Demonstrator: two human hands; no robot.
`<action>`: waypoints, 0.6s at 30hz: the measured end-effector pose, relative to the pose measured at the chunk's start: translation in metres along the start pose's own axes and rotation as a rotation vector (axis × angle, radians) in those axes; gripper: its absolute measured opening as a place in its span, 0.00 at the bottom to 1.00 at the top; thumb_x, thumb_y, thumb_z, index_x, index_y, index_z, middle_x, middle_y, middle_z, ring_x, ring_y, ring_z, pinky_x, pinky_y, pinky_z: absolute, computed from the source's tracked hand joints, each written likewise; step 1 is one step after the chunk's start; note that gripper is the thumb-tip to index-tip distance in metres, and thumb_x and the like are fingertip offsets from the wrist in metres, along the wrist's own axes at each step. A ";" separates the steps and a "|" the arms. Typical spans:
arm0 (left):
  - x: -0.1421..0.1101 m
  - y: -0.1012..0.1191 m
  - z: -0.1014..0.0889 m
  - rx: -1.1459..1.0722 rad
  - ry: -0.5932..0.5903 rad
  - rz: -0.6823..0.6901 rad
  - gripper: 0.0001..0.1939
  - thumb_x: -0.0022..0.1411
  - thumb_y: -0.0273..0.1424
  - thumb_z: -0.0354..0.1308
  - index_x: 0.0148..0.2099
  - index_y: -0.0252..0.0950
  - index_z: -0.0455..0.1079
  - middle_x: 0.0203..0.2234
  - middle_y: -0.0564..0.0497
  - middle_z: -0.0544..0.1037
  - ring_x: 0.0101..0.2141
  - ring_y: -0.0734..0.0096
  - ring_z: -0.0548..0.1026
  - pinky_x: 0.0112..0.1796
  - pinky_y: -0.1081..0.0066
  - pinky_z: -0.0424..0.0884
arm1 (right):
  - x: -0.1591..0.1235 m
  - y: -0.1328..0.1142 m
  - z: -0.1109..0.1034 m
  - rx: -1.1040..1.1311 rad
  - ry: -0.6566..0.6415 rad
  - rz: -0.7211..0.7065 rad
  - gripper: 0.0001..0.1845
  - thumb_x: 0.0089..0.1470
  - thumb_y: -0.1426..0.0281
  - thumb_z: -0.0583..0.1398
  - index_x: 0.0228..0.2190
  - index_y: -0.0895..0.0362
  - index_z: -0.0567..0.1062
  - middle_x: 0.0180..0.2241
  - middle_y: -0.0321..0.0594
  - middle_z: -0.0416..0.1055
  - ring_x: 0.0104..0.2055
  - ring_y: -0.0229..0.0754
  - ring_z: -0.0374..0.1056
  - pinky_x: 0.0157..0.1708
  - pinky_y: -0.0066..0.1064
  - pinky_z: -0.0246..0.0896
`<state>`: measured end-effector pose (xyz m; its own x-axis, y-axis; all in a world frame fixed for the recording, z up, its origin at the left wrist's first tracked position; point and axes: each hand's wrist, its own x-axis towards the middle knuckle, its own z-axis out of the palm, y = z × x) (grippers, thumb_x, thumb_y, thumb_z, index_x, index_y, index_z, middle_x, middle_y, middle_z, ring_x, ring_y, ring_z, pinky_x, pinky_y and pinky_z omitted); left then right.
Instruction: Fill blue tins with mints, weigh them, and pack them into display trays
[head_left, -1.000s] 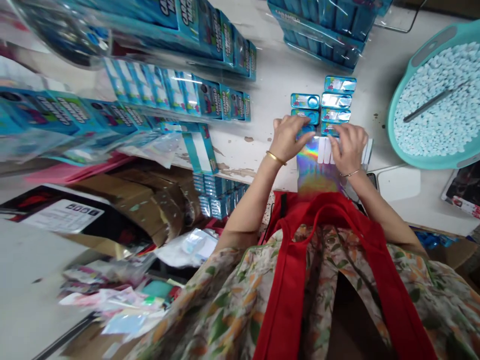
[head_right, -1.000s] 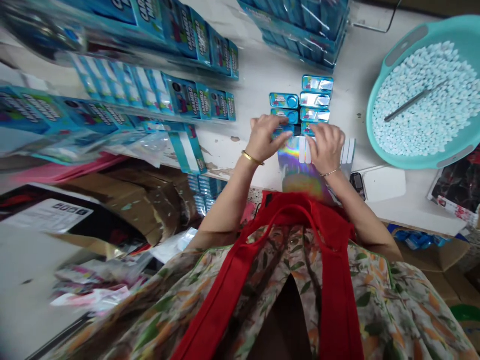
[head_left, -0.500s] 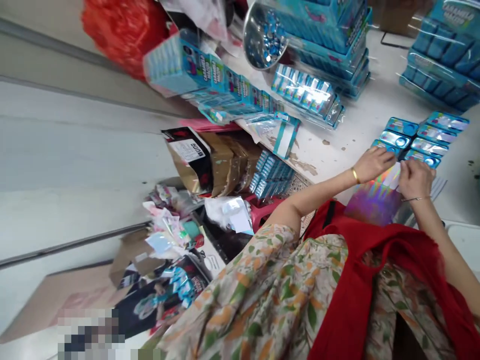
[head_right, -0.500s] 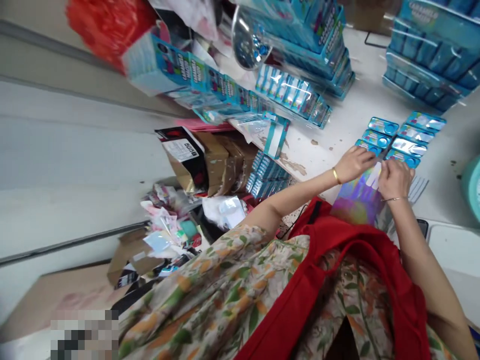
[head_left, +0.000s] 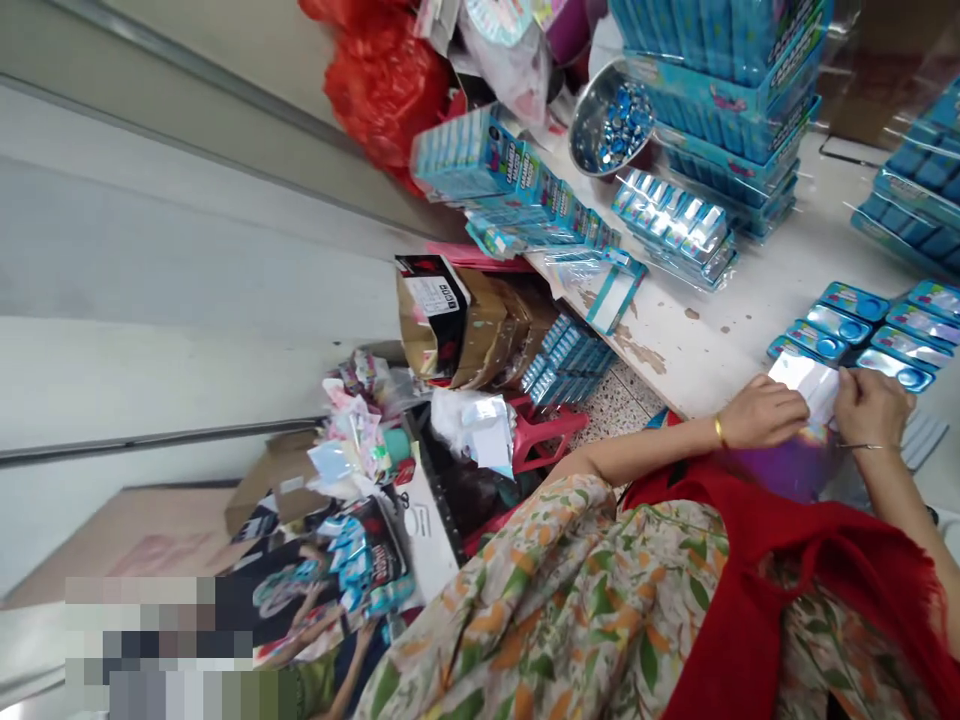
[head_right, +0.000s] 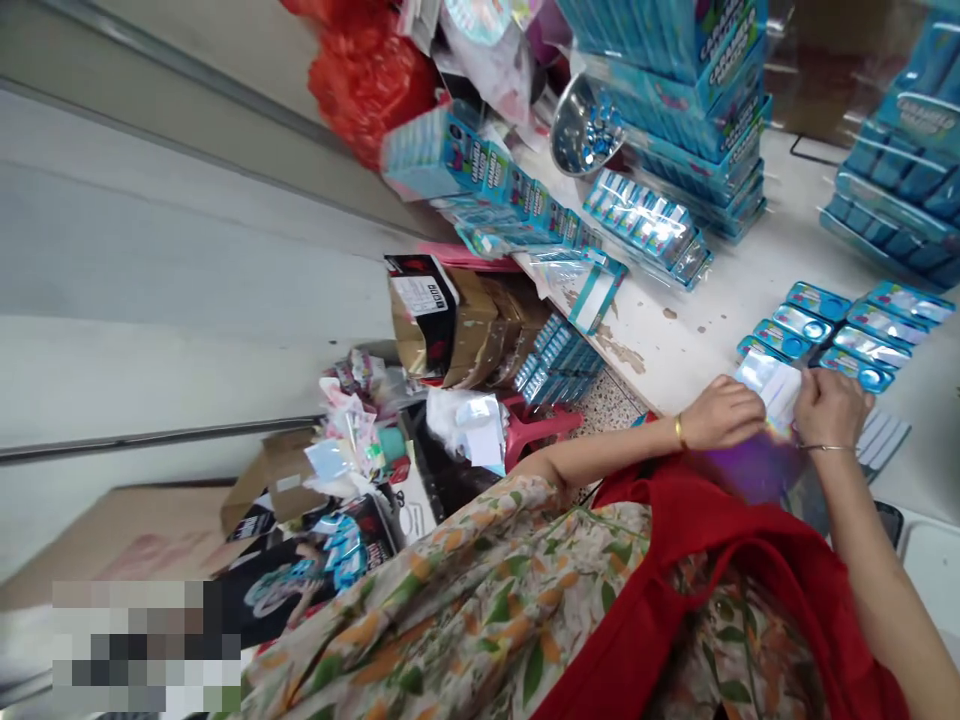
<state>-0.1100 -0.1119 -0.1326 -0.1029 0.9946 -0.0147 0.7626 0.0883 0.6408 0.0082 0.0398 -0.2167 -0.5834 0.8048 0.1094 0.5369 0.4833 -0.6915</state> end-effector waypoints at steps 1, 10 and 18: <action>-0.002 0.009 -0.007 -0.144 0.100 -0.043 0.13 0.72 0.40 0.54 0.38 0.40 0.73 0.35 0.46 0.81 0.38 0.63 0.78 0.46 0.58 0.67 | 0.000 -0.003 -0.001 0.044 0.035 -0.014 0.30 0.60 0.39 0.46 0.29 0.45 0.75 0.34 0.59 0.76 0.42 0.66 0.73 0.40 0.61 0.59; 0.057 0.019 -0.011 -1.088 0.531 -0.567 0.16 0.58 0.38 0.71 0.32 0.38 0.67 0.26 0.57 0.72 0.30 0.77 0.71 0.38 0.72 0.69 | -0.025 -0.053 -0.044 0.709 0.026 0.310 0.39 0.54 0.32 0.54 0.39 0.55 0.77 0.36 0.42 0.76 0.39 0.46 0.73 0.44 0.42 0.70; 0.098 0.013 0.042 -0.851 0.449 -0.538 0.11 0.61 0.25 0.67 0.29 0.38 0.69 0.26 0.55 0.73 0.30 0.74 0.71 0.39 0.69 0.69 | -0.014 0.000 -0.056 0.598 0.184 0.438 0.29 0.58 0.41 0.60 0.28 0.55 0.71 0.25 0.33 0.66 0.28 0.36 0.62 0.32 0.30 0.59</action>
<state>-0.0838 -0.0111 -0.1582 -0.6436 0.7120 -0.2808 -0.1231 0.2658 0.9561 0.0509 0.0475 -0.1782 -0.2541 0.9497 -0.1832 0.2440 -0.1204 -0.9623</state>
